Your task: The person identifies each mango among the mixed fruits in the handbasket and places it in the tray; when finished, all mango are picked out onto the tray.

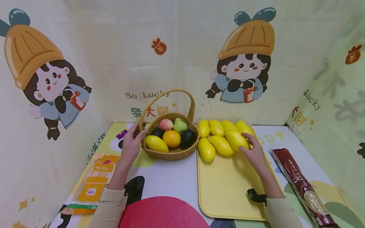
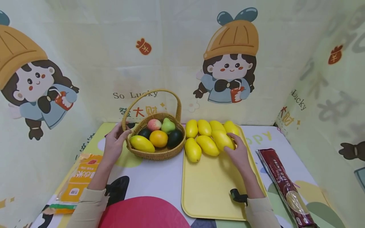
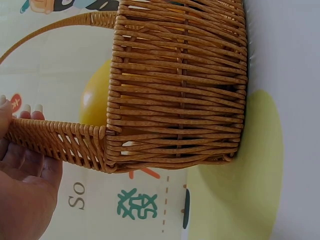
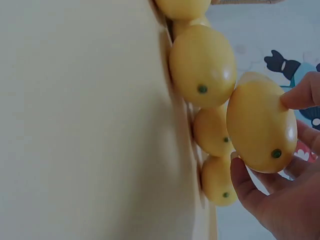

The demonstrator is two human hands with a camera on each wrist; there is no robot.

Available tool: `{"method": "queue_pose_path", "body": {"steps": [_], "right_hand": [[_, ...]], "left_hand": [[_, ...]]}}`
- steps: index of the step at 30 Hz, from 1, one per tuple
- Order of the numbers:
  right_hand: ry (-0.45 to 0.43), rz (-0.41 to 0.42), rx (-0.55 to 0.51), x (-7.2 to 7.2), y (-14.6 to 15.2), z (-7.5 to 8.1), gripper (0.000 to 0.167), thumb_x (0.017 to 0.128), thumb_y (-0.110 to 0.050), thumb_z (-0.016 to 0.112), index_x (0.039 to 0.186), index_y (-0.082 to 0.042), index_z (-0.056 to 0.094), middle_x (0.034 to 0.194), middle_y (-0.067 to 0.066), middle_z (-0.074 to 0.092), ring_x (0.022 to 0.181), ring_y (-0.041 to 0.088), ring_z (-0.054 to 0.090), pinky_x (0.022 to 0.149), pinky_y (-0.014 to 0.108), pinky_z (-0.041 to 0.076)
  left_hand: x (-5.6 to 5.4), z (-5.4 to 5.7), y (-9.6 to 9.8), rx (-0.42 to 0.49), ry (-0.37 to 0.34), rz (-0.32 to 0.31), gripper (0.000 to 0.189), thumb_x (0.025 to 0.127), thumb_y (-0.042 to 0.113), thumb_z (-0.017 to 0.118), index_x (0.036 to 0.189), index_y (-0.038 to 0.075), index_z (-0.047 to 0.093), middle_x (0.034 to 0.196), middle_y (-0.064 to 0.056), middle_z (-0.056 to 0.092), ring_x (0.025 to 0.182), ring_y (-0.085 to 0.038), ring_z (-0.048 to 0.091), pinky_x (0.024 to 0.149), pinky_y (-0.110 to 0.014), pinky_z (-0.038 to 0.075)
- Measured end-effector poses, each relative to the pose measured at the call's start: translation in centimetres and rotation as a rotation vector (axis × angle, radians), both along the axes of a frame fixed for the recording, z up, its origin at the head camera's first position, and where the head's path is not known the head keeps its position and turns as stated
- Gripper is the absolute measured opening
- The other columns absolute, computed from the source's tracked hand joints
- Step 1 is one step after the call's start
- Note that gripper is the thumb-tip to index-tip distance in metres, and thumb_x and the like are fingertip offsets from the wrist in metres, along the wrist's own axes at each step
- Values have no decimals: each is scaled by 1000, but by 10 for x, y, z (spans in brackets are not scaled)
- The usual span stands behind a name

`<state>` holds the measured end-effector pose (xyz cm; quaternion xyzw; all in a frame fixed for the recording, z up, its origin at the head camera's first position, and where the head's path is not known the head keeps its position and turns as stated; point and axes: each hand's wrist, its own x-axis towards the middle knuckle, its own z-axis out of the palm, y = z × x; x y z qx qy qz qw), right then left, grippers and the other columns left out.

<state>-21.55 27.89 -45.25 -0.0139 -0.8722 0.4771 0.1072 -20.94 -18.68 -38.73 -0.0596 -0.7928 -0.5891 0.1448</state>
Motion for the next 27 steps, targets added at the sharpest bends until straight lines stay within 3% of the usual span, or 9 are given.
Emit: {"method": "queue_pose_path", "body": {"steps": [4,7,12,19,27], "right_hand": [[3,31,23,0,3,-3,55,89,-14,62,142,-7,49,146,19,48,126,41,46,104,52,39],[-28,54,58,0,4,-6,55,89,-15,64,142,-6,49,146,21,48,125,44,46,105,57,37],[-92,83,101,-3,2,-11,57,92,-19,65,144,-5,45,145,23,46,124,44,47,107,58,38],[-145,57,89,-2,0,-14,63,95,-30,65,147,-5,41,145,26,45,129,44,45,108,58,39],[-205,16,48,2,0,-10,69,96,-43,61,150,-8,37,149,25,42,134,42,42,112,56,37]], "left_hand": [[-7,-10,-4,9,6,-1,41,103,27,54,142,15,51,118,-10,57,113,-18,56,93,-9,47],[-12,-19,-7,15,15,7,42,102,32,55,142,21,51,119,-8,58,113,-16,56,94,-10,48],[-14,-24,-10,18,22,9,43,101,37,55,142,25,51,121,-7,58,116,-15,56,95,-10,48],[-14,-22,-9,18,48,-7,43,100,37,56,141,24,51,118,-8,58,116,-25,56,93,-10,48],[-14,-23,-9,1,40,-1,46,100,39,56,142,21,50,118,-8,58,116,-19,56,93,-10,48]]}}
